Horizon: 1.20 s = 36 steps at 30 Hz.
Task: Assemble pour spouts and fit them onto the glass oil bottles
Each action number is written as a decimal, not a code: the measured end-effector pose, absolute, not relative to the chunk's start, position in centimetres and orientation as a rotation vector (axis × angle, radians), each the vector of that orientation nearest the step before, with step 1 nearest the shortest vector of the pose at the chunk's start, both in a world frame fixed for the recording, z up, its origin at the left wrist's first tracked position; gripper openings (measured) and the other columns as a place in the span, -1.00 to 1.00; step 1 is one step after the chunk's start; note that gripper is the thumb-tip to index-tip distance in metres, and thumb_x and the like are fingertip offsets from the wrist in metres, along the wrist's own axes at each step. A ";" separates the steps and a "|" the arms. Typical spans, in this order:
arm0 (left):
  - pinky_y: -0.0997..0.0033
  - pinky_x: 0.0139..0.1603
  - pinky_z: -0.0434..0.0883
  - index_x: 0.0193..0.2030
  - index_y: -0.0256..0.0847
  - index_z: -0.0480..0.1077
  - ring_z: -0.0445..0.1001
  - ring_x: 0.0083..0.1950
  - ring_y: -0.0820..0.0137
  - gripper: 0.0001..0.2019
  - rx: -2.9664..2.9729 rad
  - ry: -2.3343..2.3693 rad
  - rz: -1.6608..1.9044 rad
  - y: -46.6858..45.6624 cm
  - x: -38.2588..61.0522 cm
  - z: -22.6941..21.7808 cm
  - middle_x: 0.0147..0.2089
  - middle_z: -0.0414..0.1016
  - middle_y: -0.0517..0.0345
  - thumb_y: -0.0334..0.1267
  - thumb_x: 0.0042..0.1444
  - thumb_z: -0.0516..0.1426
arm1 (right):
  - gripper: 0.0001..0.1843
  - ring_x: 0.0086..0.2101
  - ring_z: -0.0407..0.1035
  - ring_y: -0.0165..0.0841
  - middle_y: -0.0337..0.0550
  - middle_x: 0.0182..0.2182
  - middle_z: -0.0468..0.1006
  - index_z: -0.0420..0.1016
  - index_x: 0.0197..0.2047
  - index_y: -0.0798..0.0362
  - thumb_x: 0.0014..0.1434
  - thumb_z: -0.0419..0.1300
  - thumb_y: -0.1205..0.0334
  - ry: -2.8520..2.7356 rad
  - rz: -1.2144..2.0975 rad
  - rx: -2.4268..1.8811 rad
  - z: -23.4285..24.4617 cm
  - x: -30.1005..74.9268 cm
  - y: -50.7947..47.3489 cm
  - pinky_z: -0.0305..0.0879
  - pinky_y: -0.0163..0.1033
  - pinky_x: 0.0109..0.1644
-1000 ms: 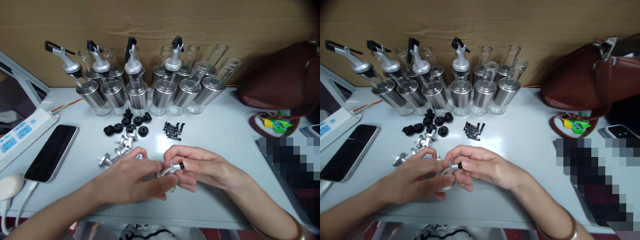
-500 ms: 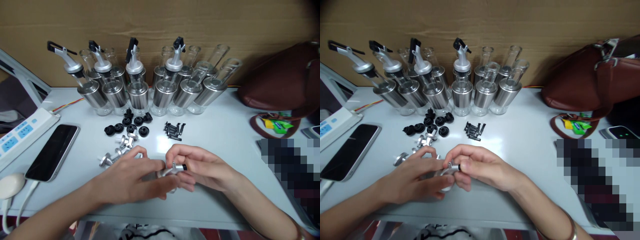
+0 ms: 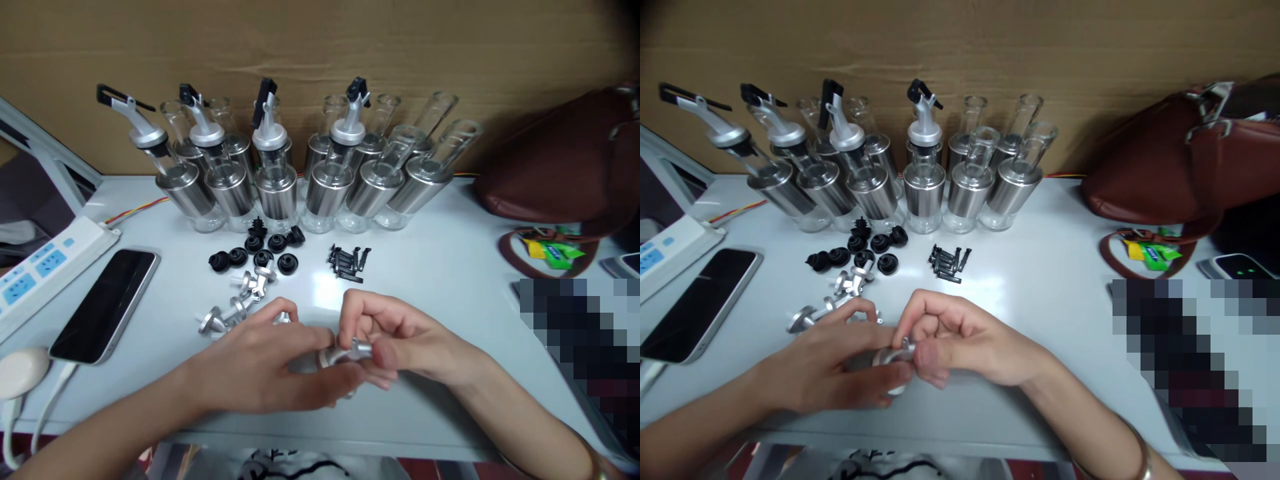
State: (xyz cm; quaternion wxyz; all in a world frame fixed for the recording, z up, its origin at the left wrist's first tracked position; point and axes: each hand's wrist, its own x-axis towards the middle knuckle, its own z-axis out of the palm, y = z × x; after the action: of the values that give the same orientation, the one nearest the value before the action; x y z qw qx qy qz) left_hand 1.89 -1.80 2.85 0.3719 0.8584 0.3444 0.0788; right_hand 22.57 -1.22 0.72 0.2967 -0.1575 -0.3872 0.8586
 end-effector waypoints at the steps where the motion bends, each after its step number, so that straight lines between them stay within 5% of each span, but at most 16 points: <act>1: 0.41 -0.07 0.23 -0.18 -0.04 0.43 0.31 -0.47 0.52 -0.67 2.247 0.884 0.218 -1.7 1.7 2.7 -0.46 0.53 0.42 0.00 0.32 -0.09 | -0.71 -0.61 0.10 -0.59 -0.36 -0.59 0.29 0.36 -0.23 0.17 0.18 0.27 0.11 -1.049 2.264 -0.437 0.6 22.6 -1.2 0.07 -0.44 -0.53; 6: 0.22 0.03 0.27 0.00 -0.07 0.38 0.45 -0.08 0.31 -0.50 2.505 0.754 0.500 -0.7 0.1 2.1 -0.09 0.55 0.04 0.17 0.27 -0.18 | -0.74 -0.61 0.10 -0.60 -0.38 -0.59 0.28 0.28 -0.29 0.12 0.19 0.27 0.15 -1.109 2.179 -0.550 0.6 22.7 -0.9 0.01 -0.44 -0.54; 11: 0.08 0.19 0.20 0.01 -0.17 0.30 0.30 0.16 0.17 -0.73 2.588 1.422 0.813 1.4 -1.5 2.5 0.08 0.42 -0.05 -0.12 0.32 -0.09 | -0.75 -0.64 0.06 -0.59 -0.41 -0.63 0.24 0.28 -0.32 0.09 0.19 0.27 0.16 -1.061 2.045 -0.641 1.4 22.9 -0.5 0.01 -0.41 -0.55; 19: 0.02 0.16 0.21 0.05 -0.23 0.32 0.22 0.26 0.10 -0.68 2.487 1.658 0.366 4.1 -2.1 0.4 0.15 0.39 -0.08 -0.15 0.33 -0.11 | -0.73 -0.64 0.04 -0.57 -0.42 -0.64 0.20 0.30 -0.34 0.07 0.15 0.30 0.13 -1.050 1.977 -0.714 2.0 23.0 -0.5 0.03 -0.40 -0.54; 36: 0.00 0.17 0.24 0.11 -0.27 0.36 0.16 0.28 0.08 -0.60 2.554 1.613 0.336 4.1 -2.1 -0.4 0.19 0.30 -0.14 -0.15 0.34 -0.14 | -0.71 -0.65 0.03 -0.56 -0.41 -0.64 0.22 0.29 -0.37 0.07 0.09 0.32 0.10 -1.027 1.772 -0.847 2.0 22.7 -0.2 -0.02 -0.37 -0.56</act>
State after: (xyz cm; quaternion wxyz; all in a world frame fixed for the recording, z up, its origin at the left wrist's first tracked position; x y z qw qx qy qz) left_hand -2.11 4.13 -0.43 0.0513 0.8392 0.5300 0.1104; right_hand 22.73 -0.18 1.98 0.4462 -0.3418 -0.4148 0.7155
